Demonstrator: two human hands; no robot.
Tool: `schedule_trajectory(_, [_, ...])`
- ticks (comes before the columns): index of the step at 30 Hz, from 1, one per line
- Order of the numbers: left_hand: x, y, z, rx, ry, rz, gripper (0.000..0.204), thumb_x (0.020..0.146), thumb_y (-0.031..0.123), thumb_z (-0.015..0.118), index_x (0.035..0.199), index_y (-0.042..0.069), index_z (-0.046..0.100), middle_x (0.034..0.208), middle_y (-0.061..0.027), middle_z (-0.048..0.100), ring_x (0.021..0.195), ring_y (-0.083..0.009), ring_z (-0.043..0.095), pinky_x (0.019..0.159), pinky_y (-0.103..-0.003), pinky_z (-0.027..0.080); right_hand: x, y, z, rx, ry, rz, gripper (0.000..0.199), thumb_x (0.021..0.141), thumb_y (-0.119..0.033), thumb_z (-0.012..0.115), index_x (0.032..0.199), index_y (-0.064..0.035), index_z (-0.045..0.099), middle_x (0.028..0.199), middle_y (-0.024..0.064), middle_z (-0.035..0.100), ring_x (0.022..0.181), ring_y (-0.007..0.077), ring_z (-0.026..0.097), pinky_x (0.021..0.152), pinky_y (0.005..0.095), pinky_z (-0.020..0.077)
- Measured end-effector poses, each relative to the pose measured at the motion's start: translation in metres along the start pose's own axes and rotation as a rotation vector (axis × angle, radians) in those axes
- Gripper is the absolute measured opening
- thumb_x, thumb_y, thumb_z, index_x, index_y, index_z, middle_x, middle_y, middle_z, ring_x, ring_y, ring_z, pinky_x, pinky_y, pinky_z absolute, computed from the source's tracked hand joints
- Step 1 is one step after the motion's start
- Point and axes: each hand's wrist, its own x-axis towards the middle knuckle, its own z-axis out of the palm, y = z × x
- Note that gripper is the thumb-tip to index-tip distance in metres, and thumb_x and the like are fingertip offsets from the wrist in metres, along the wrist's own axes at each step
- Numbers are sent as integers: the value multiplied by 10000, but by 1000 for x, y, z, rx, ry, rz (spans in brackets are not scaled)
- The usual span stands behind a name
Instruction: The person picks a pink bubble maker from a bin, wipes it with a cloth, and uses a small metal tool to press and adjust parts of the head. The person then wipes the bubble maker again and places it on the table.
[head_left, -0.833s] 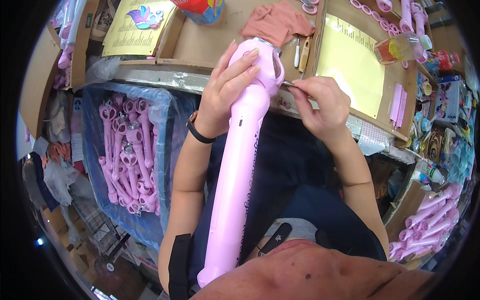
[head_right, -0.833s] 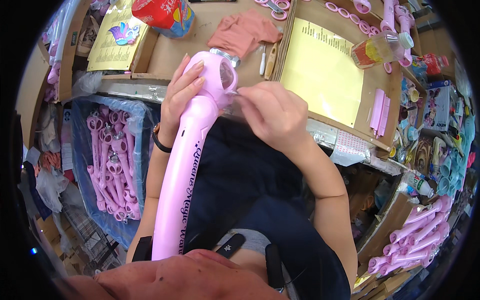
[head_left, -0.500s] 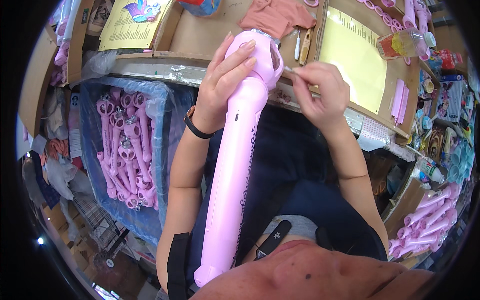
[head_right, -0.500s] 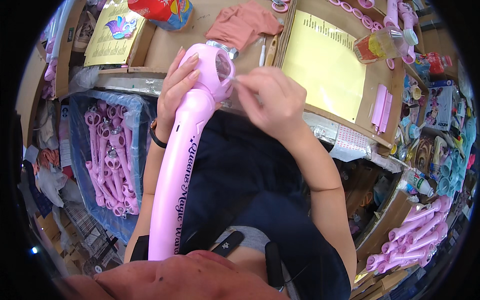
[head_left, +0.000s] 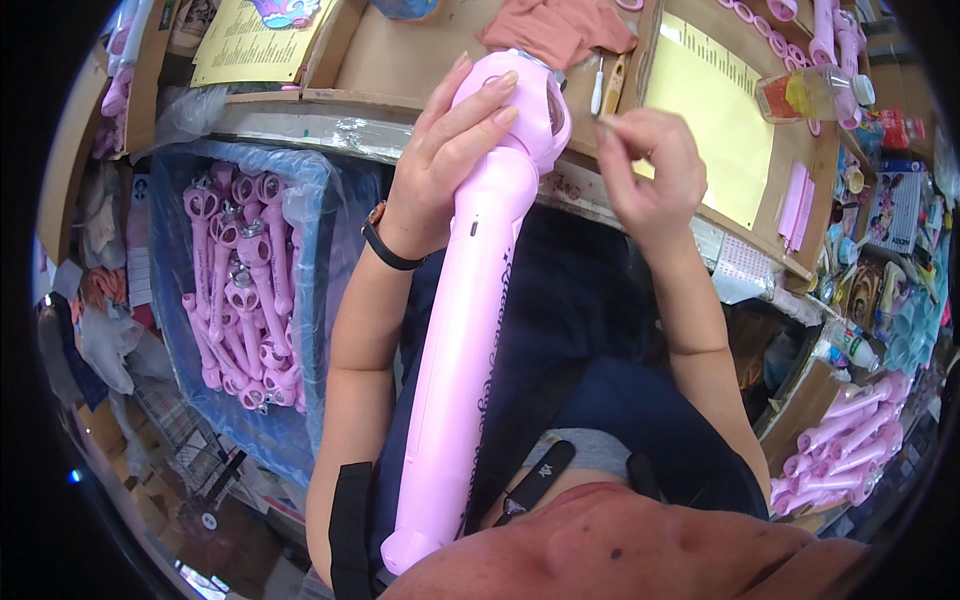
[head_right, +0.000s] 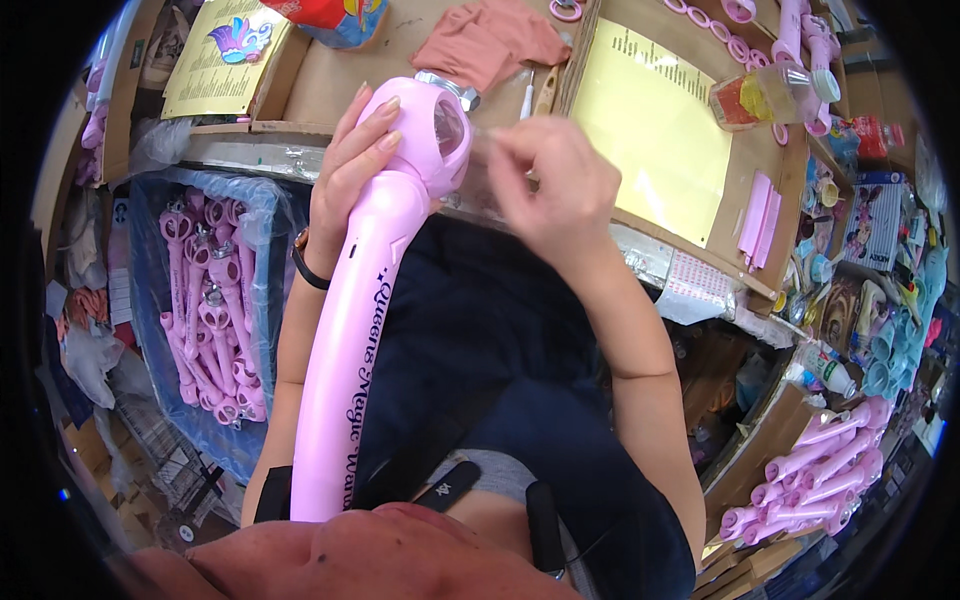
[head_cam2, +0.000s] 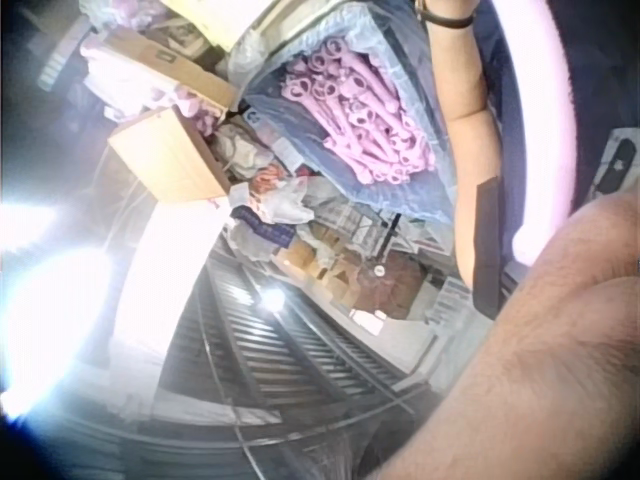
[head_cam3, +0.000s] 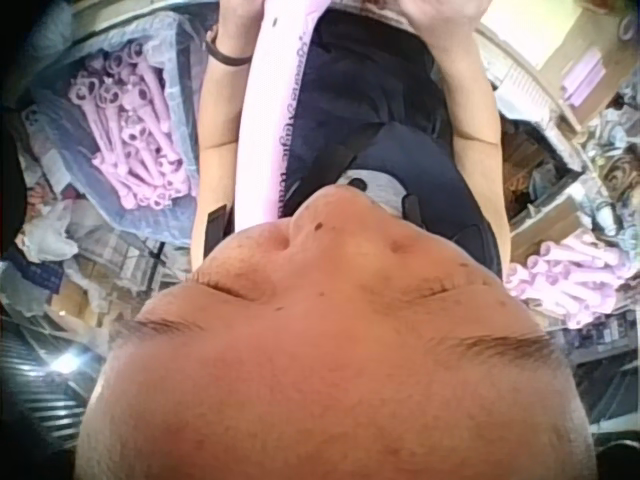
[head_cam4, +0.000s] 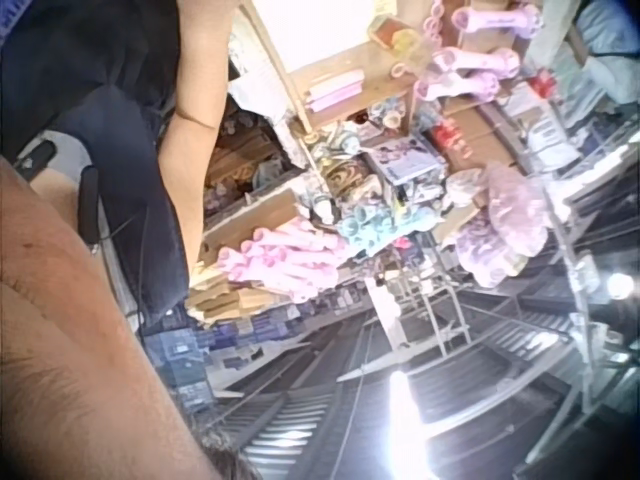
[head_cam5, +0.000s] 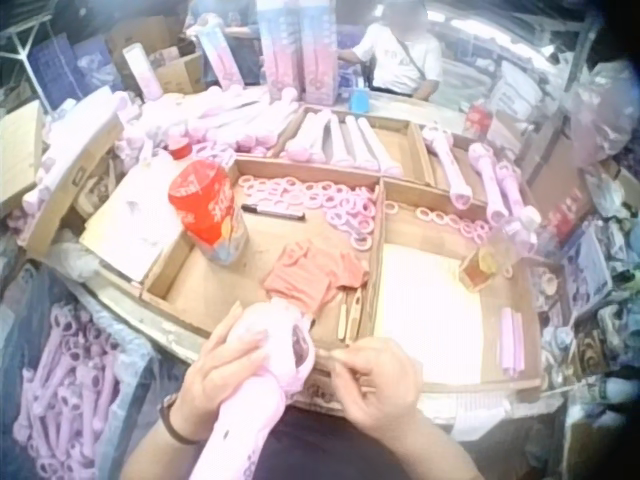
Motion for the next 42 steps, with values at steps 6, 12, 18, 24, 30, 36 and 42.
schedule_trajectory(6, [0,-3,-2,-14,-28,-4,490,728,98,744,1174,56,546,1259,-169,574,1202,-322,541,1074,-529,343,0,2,-2,-10,-84,-362,243,664,0,744,889,-52,667,799,67,672,643,209,646,518,291,490])
schedule_trajectory(12, [-2,-2,0,-10,-15,-3,511,719,96,751,1184,62,543,1260,-167,574,1201,-319,542,1072,-520,346,-3,5,-2,25,-145,-398,252,649,14,730,887,-45,672,814,72,678,667,211,656,536,289,497])
schedule_trajectory(18, [-2,-4,-1,-23,-13,8,506,718,98,752,1181,61,550,1259,-167,576,1195,-325,545,1072,-514,347,-5,2,-3,7,-147,-360,246,642,19,734,873,-41,674,808,73,678,665,217,654,541,290,500])
schedule_trajectory(24, [-3,-5,1,-20,-11,17,542,704,118,766,1198,62,549,1262,-165,576,1207,-329,532,1076,-506,345,-7,2,-1,-8,-100,-311,264,652,29,740,894,-42,660,800,73,677,649,220,650,529,280,497])
schedule_trajectory(30, [-5,-7,0,-3,-2,31,575,687,126,782,1209,70,547,1271,-159,571,1211,-338,525,1077,-506,346,-10,1,2,93,-116,-314,266,659,38,740,899,-37,653,812,86,677,668,232,655,549,291,506])
schedule_trajectory(36, [-5,-8,1,-8,2,33,589,684,118,784,1219,73,542,1271,-156,570,1203,-339,530,1076,-505,347,-9,-2,2,39,-157,-307,273,657,47,735,904,-34,653,810,90,676,670,233,656,552,295,510])
schedule_trajectory(42, [-7,-7,0,-35,-5,15,589,682,106,785,1218,77,543,1273,-159,568,1212,-361,516,1074,-497,350,-8,-2,3,11,-120,-325,269,661,39,732,908,-38,661,810,85,677,660,235,654,539,291,507])
